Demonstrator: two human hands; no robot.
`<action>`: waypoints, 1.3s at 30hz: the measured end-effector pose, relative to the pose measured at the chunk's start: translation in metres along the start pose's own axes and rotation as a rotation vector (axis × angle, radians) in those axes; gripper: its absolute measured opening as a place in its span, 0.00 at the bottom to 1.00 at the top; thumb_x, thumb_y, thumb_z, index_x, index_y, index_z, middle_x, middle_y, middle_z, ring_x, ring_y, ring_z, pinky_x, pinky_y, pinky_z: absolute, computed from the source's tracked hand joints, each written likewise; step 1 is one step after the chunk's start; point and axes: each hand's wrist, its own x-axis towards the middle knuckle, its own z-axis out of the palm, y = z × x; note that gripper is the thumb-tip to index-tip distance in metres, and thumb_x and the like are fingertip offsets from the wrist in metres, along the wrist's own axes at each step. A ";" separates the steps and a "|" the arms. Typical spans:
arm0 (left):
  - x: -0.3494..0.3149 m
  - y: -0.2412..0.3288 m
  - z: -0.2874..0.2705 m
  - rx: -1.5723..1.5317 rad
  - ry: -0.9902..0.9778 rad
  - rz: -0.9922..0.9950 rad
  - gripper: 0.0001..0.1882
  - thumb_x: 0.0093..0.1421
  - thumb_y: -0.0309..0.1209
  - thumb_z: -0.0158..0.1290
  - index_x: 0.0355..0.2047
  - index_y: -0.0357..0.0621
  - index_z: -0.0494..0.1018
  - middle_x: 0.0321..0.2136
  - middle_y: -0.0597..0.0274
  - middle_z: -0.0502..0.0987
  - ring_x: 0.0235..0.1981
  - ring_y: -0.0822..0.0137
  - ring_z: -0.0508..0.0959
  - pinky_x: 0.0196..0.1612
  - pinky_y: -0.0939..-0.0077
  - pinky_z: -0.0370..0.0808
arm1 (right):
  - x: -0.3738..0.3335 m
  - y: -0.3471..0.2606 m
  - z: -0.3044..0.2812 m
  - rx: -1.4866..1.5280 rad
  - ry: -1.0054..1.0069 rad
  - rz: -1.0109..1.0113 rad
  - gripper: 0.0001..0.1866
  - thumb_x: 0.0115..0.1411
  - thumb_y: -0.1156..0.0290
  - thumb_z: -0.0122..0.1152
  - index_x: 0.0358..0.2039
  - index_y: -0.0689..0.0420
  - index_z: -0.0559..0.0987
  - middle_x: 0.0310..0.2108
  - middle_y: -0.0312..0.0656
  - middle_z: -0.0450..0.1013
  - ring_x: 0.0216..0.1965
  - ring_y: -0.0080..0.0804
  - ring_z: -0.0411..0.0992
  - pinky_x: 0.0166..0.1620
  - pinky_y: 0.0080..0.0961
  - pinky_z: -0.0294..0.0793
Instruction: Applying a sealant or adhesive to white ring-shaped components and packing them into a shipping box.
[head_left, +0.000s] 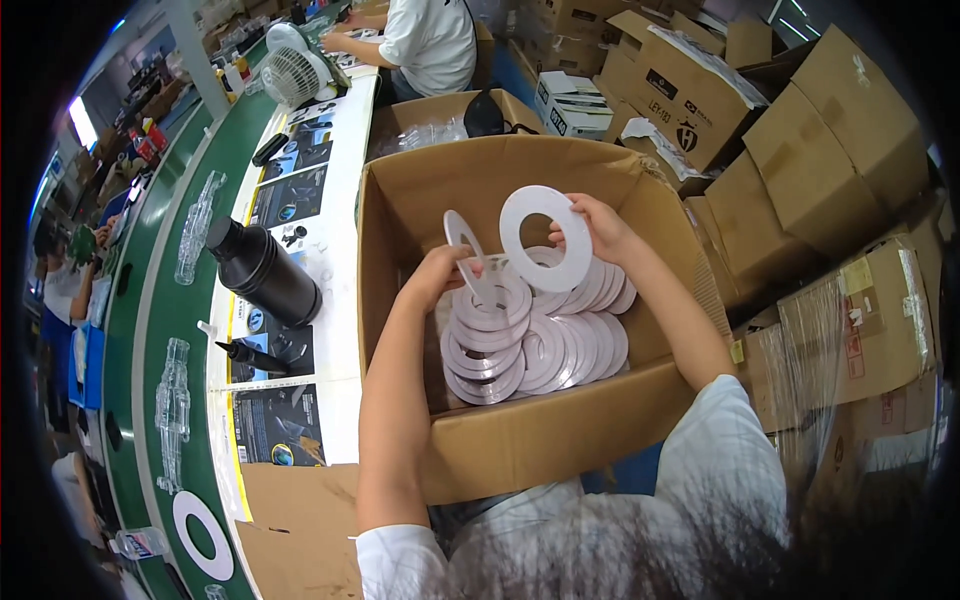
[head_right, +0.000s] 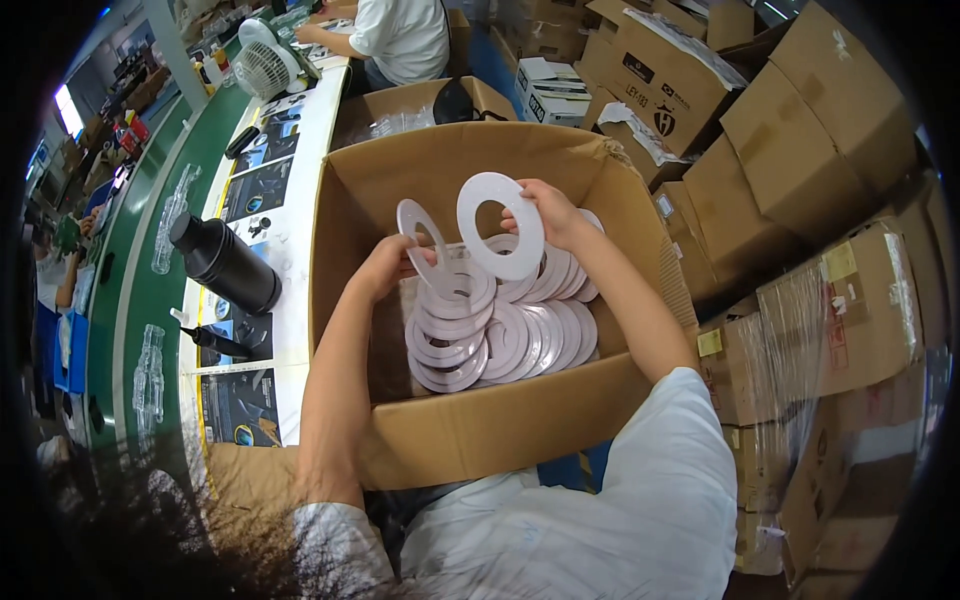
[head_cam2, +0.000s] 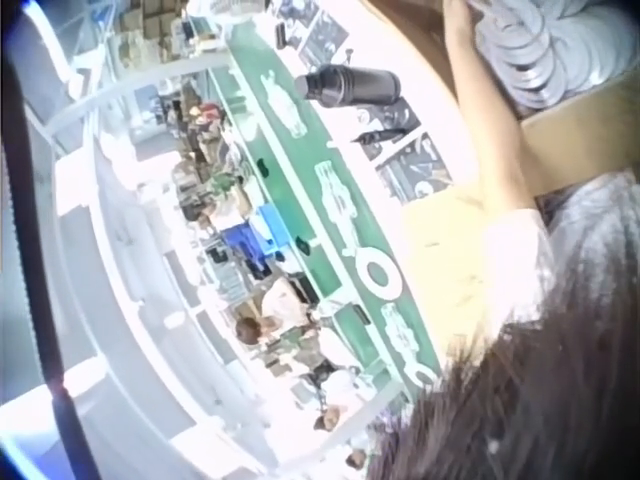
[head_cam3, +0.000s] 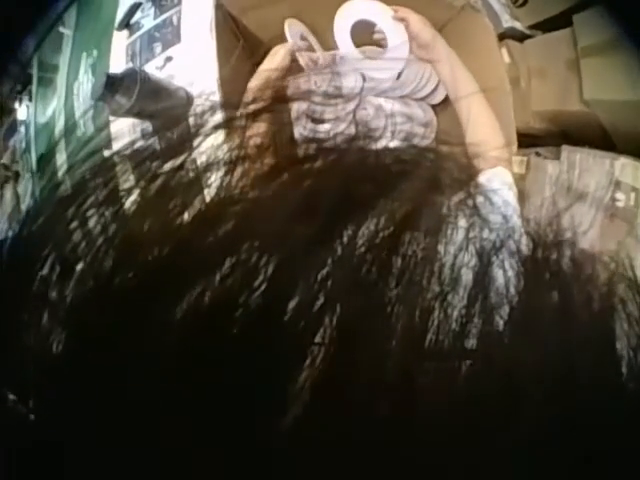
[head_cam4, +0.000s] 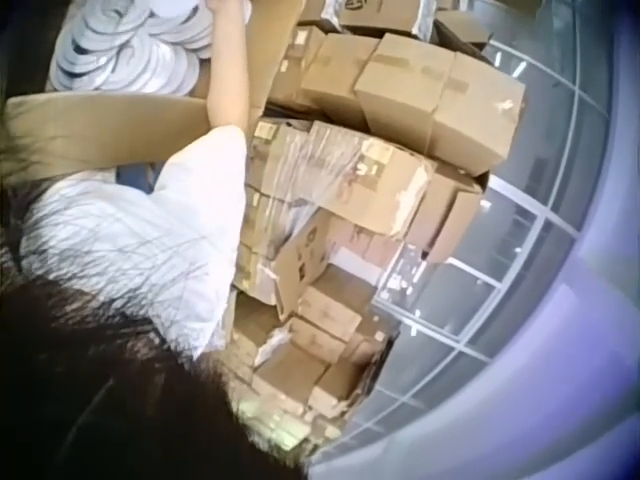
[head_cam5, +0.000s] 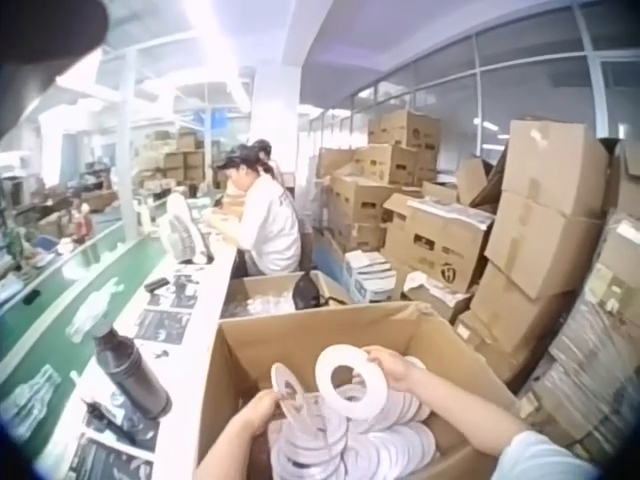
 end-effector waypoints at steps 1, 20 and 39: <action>0.001 0.002 0.000 -0.021 0.079 -0.006 0.27 0.61 0.36 0.40 0.56 0.30 0.65 0.34 0.53 0.80 0.39 0.57 0.80 0.49 0.62 0.74 | -0.001 -0.003 -0.002 -0.060 0.024 -0.023 0.20 0.66 0.64 0.44 0.56 0.59 0.67 0.36 0.47 0.76 0.34 0.34 0.78 0.41 0.33 0.80; -0.013 0.018 0.010 -0.073 0.271 0.083 0.20 0.56 0.32 0.39 0.39 0.27 0.72 0.24 0.51 0.77 0.21 0.64 0.75 0.30 0.67 0.73 | -0.013 0.026 -0.001 -0.289 -0.060 -0.168 0.46 0.52 0.78 0.67 0.68 0.60 0.53 0.39 0.41 0.73 0.27 0.22 0.71 0.34 0.21 0.74; -0.025 0.026 0.018 1.241 0.386 0.313 0.13 0.49 0.34 0.59 0.32 0.37 0.80 0.31 0.41 0.80 0.35 0.45 0.81 0.44 0.54 0.78 | 0.000 0.030 -0.001 -1.208 0.277 -0.700 0.06 0.56 0.76 0.58 0.35 0.63 0.79 0.29 0.51 0.78 0.32 0.42 0.78 0.37 0.37 0.75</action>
